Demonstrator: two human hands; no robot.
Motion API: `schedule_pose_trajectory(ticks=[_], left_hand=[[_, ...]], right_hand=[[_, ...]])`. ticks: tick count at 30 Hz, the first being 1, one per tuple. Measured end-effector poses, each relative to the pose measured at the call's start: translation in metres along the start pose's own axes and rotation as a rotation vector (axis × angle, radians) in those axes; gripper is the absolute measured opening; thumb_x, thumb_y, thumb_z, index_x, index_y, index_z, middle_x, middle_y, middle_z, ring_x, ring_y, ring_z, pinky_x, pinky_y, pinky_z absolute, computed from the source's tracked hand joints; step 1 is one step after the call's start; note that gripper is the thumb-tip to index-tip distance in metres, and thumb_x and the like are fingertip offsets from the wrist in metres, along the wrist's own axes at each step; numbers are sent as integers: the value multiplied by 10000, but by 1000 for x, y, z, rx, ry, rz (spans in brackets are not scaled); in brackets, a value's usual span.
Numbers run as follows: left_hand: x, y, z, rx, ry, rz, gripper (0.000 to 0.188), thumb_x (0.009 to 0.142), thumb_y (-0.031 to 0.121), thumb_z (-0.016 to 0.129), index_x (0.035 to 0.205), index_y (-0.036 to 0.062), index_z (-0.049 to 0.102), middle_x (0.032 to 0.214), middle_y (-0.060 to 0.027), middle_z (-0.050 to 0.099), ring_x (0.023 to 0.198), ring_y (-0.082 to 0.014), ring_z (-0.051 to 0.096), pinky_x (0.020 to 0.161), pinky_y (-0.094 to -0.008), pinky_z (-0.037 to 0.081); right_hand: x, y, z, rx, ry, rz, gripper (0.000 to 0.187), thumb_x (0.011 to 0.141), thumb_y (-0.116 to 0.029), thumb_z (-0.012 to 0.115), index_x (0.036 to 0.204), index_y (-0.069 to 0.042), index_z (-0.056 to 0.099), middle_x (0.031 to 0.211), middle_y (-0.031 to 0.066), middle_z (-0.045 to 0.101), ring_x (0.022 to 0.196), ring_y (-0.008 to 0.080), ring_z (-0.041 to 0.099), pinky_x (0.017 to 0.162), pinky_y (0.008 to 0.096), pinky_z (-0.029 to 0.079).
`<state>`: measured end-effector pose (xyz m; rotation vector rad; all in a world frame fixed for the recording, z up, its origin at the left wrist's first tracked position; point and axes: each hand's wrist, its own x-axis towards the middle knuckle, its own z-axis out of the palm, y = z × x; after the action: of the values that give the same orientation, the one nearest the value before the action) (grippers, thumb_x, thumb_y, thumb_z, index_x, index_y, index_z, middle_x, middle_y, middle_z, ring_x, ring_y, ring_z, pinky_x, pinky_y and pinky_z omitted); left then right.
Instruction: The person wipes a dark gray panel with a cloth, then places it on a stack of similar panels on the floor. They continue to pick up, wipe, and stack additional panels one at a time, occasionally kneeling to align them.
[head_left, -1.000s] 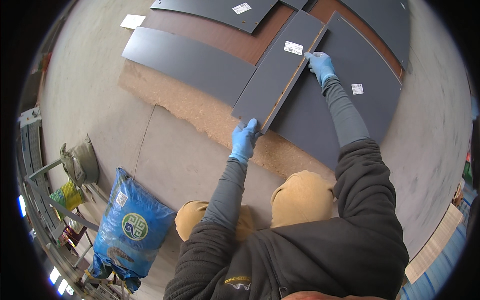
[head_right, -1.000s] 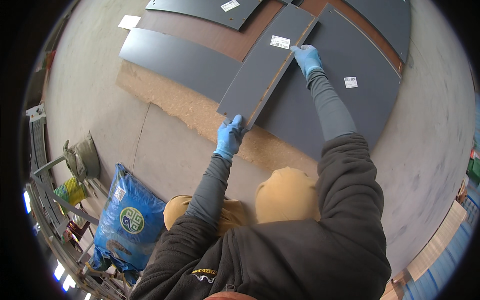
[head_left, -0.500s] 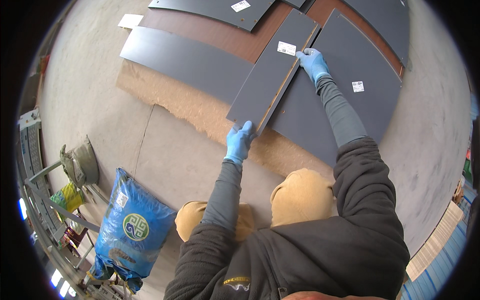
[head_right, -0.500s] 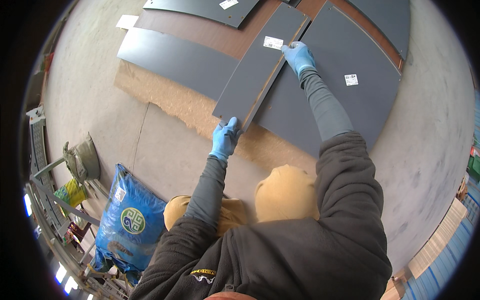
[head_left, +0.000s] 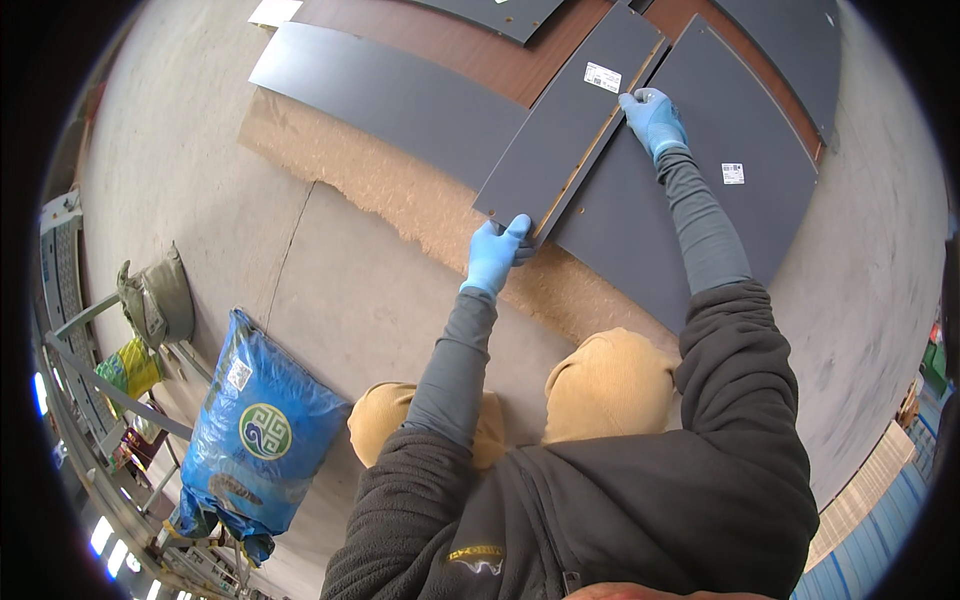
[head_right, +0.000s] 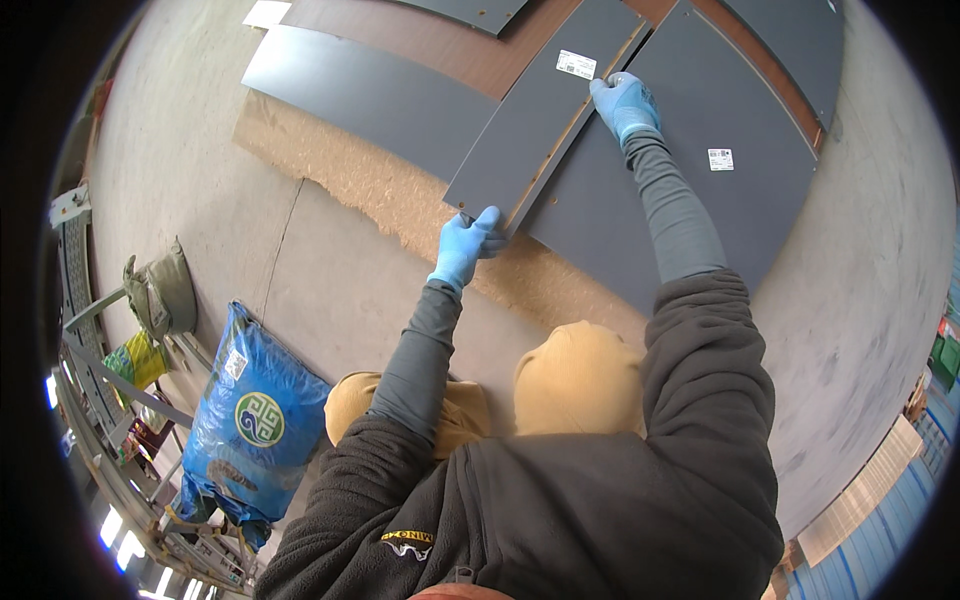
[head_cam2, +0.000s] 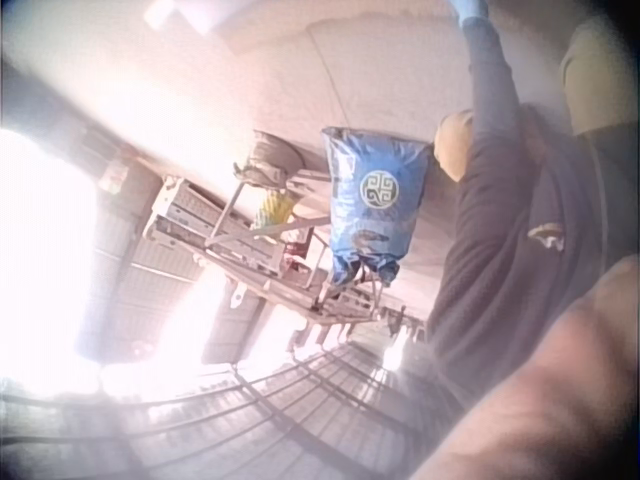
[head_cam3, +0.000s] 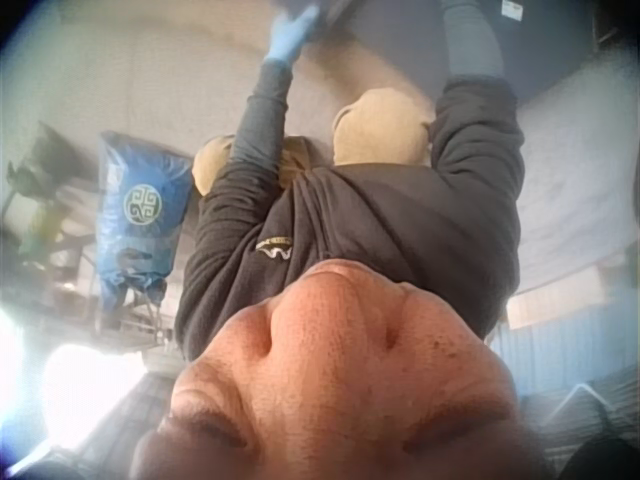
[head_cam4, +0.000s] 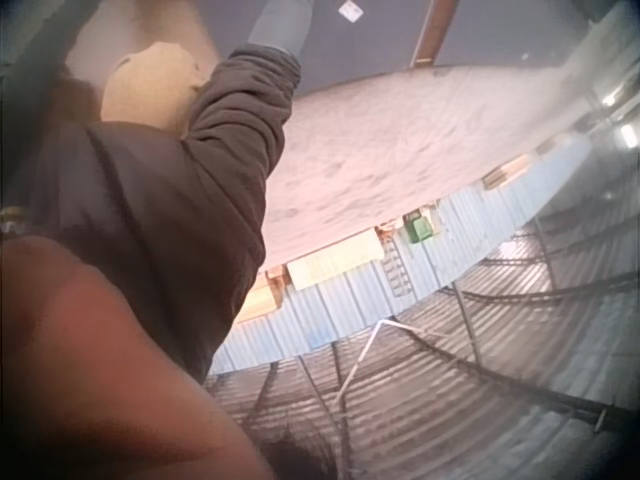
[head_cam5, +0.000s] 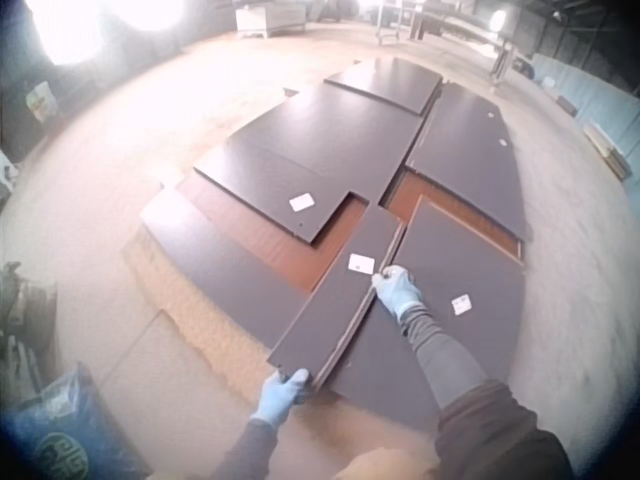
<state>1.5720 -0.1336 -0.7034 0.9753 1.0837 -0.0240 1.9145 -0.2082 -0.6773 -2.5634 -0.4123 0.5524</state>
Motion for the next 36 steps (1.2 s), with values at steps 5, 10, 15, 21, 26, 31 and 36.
schedule_pose_trajectory(ticks=[5,10,15,21,26,31,36], left_hand=[[-5,8,1,127,27,-27,487,995,440,734,1129,-20,646,904,-134,731,786,-248,767,658,-332,599],[-2,2,1,-84,-13,-21,488,997,445,733,1136,-9,619,896,-155,737,788,-258,768,651,-337,596],[-1,1,-3,-96,-64,-31,504,1000,448,733,1145,-18,604,891,-188,759,768,-276,777,632,-331,600],[2,5,-6,-12,-63,-35,498,1005,439,721,1118,-38,632,889,-208,771,762,-268,783,619,-316,601],[0,6,-4,-12,-53,-32,473,1010,422,714,1103,-35,635,897,-193,765,769,-261,782,629,-309,599],[-6,8,2,-152,-38,-38,434,999,387,743,1090,-21,624,953,-159,736,820,-243,776,658,-308,604],[-8,2,1,-187,-71,3,369,989,306,771,1089,-11,610,943,-102,685,769,-196,724,683,-295,594]], right_hand=[[-19,-23,-6,-225,53,-86,384,966,-412,616,1120,-92,763,1052,167,775,975,352,744,899,448,577],[-29,-28,-4,-231,142,-169,362,970,-426,618,1133,-133,755,1083,150,777,1038,359,738,914,465,576],[-34,-12,-2,-198,173,-179,408,972,-375,651,1261,-94,717,1134,141,780,1071,330,741,951,429,575],[-37,7,0,-192,152,-170,369,998,-359,621,1229,-83,700,1083,166,772,1055,372,734,932,482,581],[-40,8,3,-212,164,-180,349,1001,-349,613,1222,-92,698,1060,164,770,1035,363,736,946,481,569],[-49,13,6,-183,183,-214,312,981,-326,641,1186,-96,694,1062,145,771,1006,346,738,922,469,566],[-60,27,8,-129,237,-256,248,962,-286,692,1105,-84,669,1026,142,760,951,338,739,860,449,582]])
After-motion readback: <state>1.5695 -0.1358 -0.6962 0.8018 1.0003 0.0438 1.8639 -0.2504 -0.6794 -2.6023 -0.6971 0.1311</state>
